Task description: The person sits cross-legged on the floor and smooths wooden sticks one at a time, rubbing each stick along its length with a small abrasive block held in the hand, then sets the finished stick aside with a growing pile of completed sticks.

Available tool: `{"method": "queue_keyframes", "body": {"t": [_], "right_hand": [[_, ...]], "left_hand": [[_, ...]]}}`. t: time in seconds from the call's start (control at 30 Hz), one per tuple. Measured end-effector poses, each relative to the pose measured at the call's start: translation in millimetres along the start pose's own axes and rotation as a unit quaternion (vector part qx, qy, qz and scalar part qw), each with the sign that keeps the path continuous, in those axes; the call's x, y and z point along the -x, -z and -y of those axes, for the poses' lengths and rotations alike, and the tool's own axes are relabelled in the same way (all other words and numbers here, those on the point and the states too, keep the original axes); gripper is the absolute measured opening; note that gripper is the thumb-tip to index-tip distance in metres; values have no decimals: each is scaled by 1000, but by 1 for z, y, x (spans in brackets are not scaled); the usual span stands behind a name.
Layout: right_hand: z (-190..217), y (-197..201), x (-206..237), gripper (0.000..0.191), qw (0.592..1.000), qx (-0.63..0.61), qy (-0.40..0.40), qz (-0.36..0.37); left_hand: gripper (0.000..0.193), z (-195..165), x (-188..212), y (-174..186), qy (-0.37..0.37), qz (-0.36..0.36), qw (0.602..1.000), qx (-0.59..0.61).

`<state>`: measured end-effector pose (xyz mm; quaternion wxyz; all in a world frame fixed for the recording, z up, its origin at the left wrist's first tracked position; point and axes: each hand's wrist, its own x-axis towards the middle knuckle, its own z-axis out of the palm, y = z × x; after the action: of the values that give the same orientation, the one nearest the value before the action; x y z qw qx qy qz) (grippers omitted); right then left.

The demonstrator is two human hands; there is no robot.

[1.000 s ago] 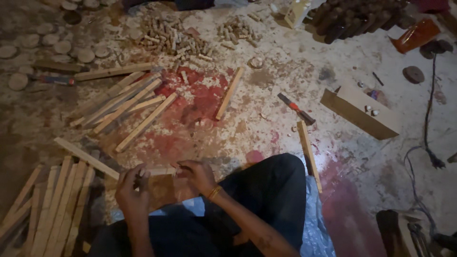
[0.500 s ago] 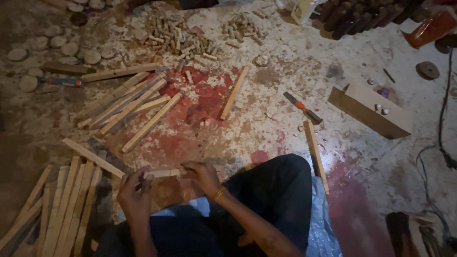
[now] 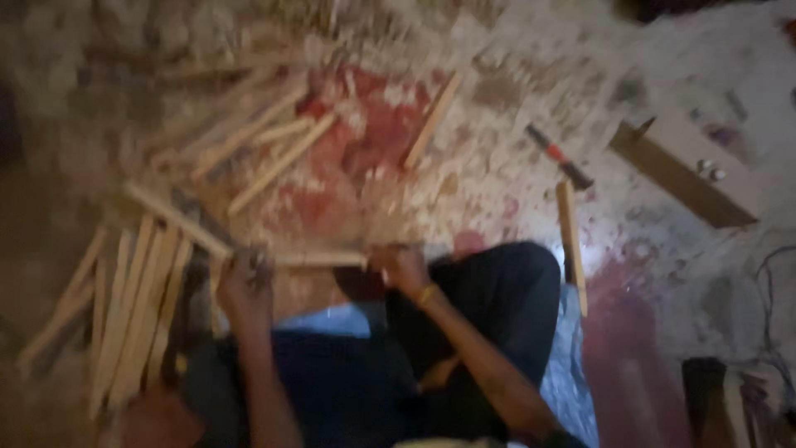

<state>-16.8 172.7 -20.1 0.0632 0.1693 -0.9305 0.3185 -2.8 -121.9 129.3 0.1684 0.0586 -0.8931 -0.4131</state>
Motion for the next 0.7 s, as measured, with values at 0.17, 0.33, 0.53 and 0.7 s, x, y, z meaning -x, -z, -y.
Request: {"method": "queue_keyframes", "body": {"t": [0.17,0.33,0.53,0.7], "right_hand": [[8,43,7,24,952,-279,-69,-110],[13,133,14,10,961,-213,-149,-90],[32,205,28,12,949,-248,-130,-144],[49,212,29,11,952,-232,-121,-156]], "left_hand": [[23,45,-17,-27,-42,15,996,-76],[22,105,-81,-44,27,308,947,-84],[27,139,-99,-56,-48,315,945,-79],[25,149,-89,-51,-45,304,948,-86]]}}
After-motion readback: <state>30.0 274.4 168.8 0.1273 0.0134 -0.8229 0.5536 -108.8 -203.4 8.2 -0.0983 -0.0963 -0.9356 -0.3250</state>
